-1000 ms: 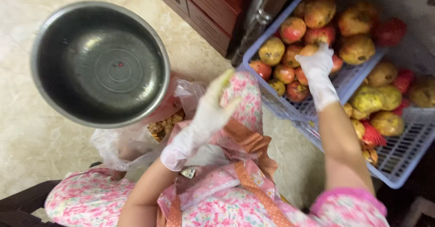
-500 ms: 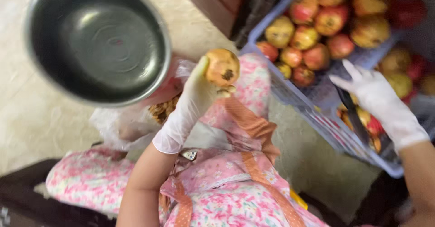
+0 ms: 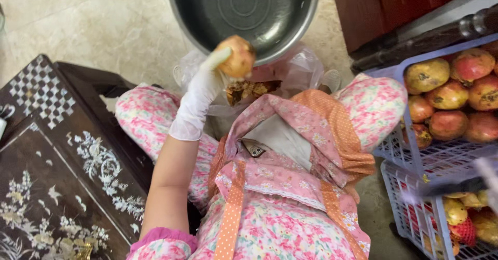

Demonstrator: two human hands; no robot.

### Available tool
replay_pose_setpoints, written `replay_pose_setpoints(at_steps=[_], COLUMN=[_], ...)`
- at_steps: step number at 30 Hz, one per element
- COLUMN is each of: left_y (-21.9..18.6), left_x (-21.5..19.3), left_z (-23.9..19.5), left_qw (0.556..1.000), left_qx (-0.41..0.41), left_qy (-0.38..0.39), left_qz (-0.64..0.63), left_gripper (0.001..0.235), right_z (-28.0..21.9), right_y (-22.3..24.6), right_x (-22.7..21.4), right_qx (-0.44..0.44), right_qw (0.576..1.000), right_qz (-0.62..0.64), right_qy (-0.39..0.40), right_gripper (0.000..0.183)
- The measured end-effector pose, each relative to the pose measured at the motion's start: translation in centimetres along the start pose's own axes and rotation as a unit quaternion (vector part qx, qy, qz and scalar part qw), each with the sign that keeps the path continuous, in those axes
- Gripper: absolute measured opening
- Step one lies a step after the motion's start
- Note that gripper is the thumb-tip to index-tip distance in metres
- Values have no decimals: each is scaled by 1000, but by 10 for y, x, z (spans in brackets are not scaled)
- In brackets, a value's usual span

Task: The person sits on the floor and uses a knife to peel a pomegranate over a metal bowl. They cut the skin, remove sections, and separate the arils into the bowl while discarding the peel.

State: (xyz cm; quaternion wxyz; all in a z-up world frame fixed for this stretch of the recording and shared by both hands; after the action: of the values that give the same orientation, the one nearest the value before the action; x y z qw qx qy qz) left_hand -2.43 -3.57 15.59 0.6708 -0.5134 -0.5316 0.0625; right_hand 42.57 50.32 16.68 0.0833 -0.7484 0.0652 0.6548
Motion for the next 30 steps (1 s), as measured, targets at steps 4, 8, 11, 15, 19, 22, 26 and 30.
replay_pose_setpoints(at_steps=[4, 8, 11, 15, 19, 22, 26, 30], left_y=[67, 135, 186, 217, 217, 187, 105, 41], left_x=[-7, 1, -13, -45, -59, -53, -36, -48], left_z=[-9, -36, -56, -59, -62, -48, 0, 55], left_qw=[982, 955, 889, 869, 881, 899, 952, 991], left_qx=[-169, -217, -411, -486, -469, -403, -152, -83], left_qy=[-30, 112, 96, 43, -52, 13, 204, 49], left_qz=[81, 170, 176, 82, 33, 171, 168, -95], left_gripper=[50, 44, 43, 48, 52, 50, 51, 56], right_z=[45, 110, 169, 245, 299, 332, 376, 385], right_y=[79, 181, 255, 335, 390, 400, 401, 399], right_x=[-71, -107, -103, -98, -75, -78, -83, -82], right_qx=[149, 210, 187, 53, 61, 7, -34, -4], right_qw=[977, 903, 785, 759, 799, 677, 656, 671], right_qz=[142, 355, 560, 641, 598, 736, 753, 741], right_qy=[-60, -123, -184, -102, 19, -14, 27, 17], right_gripper=[34, 13, 34, 28, 17, 29, 21, 36])
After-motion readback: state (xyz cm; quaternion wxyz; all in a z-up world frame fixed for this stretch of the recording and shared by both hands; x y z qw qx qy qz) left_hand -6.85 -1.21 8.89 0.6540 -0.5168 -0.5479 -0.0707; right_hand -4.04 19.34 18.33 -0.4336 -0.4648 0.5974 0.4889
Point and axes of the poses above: each hand's wrist, its own z-axis towards the middle knuckle, its own x-axis out of the palm, y = z × x, the point moved 4 cm from there along z, towards the middle knuckle, and after that the axes turned 9 degrees about x, right-handed, at the moved point
